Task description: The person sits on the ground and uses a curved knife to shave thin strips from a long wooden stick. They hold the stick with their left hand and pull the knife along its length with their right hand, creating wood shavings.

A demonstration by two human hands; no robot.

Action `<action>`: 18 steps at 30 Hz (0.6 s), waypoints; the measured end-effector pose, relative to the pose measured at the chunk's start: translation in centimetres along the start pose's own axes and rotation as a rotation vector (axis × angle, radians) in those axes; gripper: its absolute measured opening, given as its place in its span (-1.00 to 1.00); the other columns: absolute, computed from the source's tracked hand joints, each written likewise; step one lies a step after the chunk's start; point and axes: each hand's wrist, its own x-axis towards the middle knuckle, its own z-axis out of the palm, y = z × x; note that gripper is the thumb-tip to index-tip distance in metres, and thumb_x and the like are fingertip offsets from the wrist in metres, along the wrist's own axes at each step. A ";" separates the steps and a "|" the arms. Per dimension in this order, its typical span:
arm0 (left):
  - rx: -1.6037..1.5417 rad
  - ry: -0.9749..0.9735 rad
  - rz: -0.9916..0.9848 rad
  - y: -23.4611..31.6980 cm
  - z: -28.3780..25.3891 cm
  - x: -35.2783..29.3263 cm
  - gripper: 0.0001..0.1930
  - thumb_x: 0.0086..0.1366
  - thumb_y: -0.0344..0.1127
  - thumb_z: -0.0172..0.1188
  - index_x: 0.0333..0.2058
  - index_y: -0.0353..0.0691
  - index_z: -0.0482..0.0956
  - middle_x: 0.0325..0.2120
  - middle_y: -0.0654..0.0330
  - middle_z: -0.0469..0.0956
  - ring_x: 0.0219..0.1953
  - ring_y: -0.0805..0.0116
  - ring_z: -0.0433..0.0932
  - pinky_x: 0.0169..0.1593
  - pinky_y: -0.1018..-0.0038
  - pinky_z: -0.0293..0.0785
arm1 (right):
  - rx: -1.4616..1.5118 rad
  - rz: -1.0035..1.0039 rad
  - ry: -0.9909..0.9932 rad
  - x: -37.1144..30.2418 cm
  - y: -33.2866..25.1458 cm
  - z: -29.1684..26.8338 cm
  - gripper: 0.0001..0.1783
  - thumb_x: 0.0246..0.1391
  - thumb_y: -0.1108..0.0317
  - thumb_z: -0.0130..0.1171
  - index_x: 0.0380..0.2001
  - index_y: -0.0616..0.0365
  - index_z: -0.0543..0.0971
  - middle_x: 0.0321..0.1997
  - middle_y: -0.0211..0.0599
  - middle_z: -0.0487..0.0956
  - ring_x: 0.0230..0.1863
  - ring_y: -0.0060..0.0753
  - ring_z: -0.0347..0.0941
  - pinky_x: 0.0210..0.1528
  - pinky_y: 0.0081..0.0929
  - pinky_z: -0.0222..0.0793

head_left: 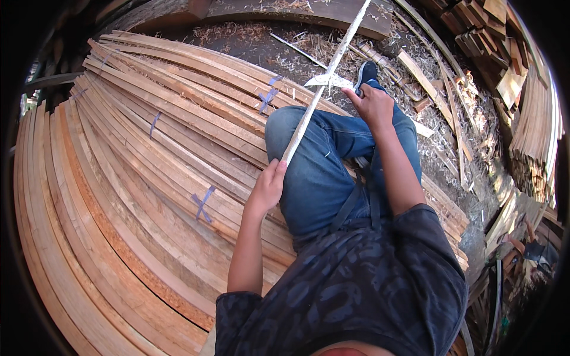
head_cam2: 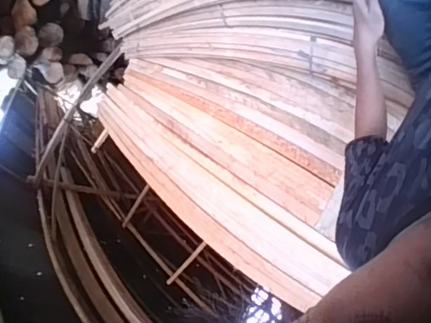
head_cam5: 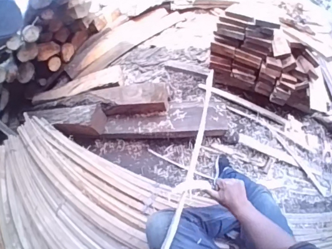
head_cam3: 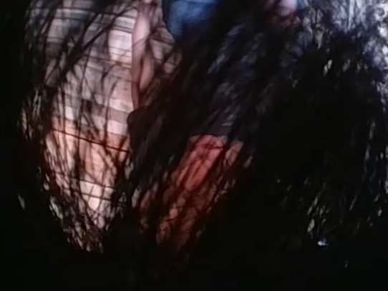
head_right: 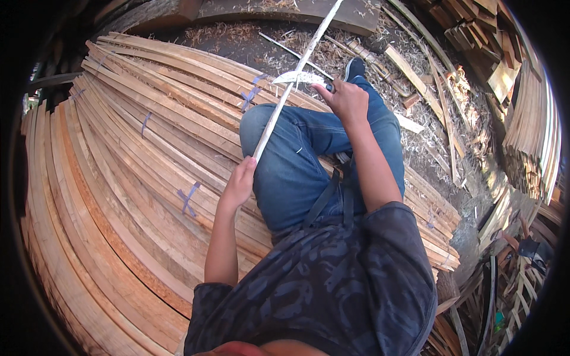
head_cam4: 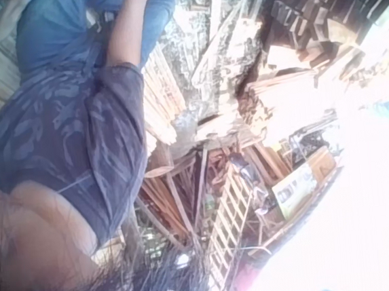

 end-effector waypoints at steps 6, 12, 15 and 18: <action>-0.137 -0.046 -0.133 -0.8 -0.8 0.2 -0.50 0.50 0.05 -0.24 -0.27 -0.32 0.43 -0.61 0.20 0.31 -0.53 0.38 0.30 -0.37 0.41 0.30 | 0.134 -0.077 0.054 -1.8 -0.6 -0.4 -0.31 0.07 -0.30 0.12 -0.72 0.15 0.47 -0.76 -0.13 0.47 -0.64 -0.04 0.51 -0.60 -0.22 0.38; -0.251 -0.127 -0.191 -1.1 -1.1 0.4 -0.54 0.50 0.04 -0.24 -0.28 -0.26 0.44 -0.64 0.36 0.20 -0.61 0.55 0.17 -0.52 0.52 0.17 | 0.210 -0.046 -0.087 -1.4 -0.7 -1.9 -0.41 0.10 -0.16 0.19 -0.68 0.16 0.48 -0.75 -0.18 0.48 -0.65 -0.14 0.51 -0.61 -0.28 0.38; -0.303 -0.123 -0.186 -1.1 -1.0 0.3 -0.56 0.50 0.03 -0.22 -0.32 -0.22 0.42 -0.65 0.39 0.18 -0.62 0.59 0.15 -0.54 0.55 0.13 | 0.733 0.215 -0.678 -0.4 -0.7 -2.7 -0.53 0.12 -0.03 0.25 -0.62 0.13 0.47 -0.77 -0.33 0.43 -0.72 -0.38 0.44 -0.67 -0.45 0.33; -0.367 -0.142 -0.202 -1.2 -1.5 0.2 -0.58 0.50 0.03 -0.20 -0.35 -0.19 0.39 -0.65 0.42 0.14 -0.63 0.62 0.13 -0.56 0.59 0.09 | 1.231 0.411 -1.097 0.3 0.2 -3.4 -0.60 0.14 0.06 0.27 -0.57 0.13 0.45 -0.77 -0.46 0.37 -0.74 -0.57 0.37 -0.72 -0.57 0.25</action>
